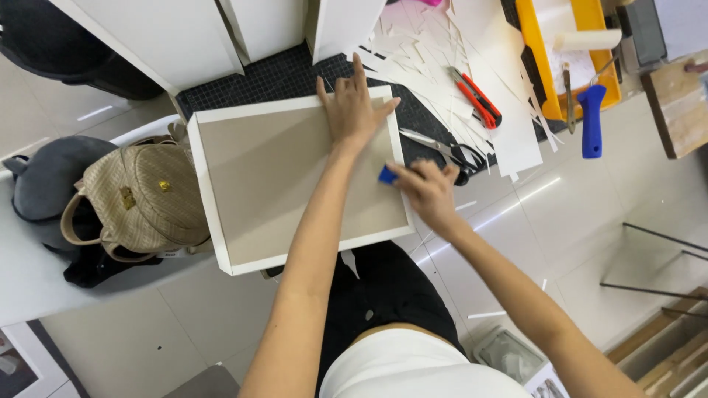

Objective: Trimming and smoothing the edges of a board covered in white material using scissors and a scraper.

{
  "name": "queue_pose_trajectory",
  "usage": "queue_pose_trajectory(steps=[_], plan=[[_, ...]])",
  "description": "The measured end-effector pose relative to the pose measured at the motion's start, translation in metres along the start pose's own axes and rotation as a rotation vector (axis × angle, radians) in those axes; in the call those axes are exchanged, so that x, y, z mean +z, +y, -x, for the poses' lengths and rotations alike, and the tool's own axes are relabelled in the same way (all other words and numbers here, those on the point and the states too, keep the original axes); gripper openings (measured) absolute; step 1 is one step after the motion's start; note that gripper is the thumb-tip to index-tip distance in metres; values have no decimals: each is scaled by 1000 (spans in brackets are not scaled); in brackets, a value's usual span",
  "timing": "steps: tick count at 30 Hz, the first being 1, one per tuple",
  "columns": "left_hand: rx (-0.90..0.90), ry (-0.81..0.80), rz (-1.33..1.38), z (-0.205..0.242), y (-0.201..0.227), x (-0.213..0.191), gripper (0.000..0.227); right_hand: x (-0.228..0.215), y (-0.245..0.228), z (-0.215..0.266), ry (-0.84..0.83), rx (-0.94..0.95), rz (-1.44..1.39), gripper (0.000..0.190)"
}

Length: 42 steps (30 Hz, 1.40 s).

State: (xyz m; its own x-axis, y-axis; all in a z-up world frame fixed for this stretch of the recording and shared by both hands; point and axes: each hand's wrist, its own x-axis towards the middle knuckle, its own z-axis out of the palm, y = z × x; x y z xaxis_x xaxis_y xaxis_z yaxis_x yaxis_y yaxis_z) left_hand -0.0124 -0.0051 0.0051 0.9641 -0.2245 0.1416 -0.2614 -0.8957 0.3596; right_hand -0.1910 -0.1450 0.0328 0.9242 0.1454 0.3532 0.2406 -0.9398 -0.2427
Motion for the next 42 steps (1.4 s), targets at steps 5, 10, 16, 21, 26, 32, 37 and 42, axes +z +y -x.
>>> queue_pose_trajectory(steps=[5, 10, 16, 21, 26, 32, 37, 42], plan=[[19, 45, -45, 0, -3, 11, 119, -1, 14, 1, 146, 94, 28, 38], [4, 28, -66, -2, -2, 17, 118, -14, -8, 53, -27, -56, 14, 31], [36, 98, -19, 3, -3, 14, 109, -31, -37, 85, -5, 122, -72, 37], [30, 90, 14, -3, 0, 0, 98, -24, -12, 82, -24, 153, -89, 47], [36, 82, 23, 0, -2, 6, 106, -32, -17, 95, -35, 52, -26, 36], [39, 55, 16, -2, -2, 3, 103, -30, -17, 103, 12, 59, -106, 40], [70, 133, 26, -1, -6, 9, 83, -26, -9, 100, 87, 20, -33, 44], [108, 174, 96, 3, -11, 21, 65, -24, 0, 50, 231, -218, 20, 25]])
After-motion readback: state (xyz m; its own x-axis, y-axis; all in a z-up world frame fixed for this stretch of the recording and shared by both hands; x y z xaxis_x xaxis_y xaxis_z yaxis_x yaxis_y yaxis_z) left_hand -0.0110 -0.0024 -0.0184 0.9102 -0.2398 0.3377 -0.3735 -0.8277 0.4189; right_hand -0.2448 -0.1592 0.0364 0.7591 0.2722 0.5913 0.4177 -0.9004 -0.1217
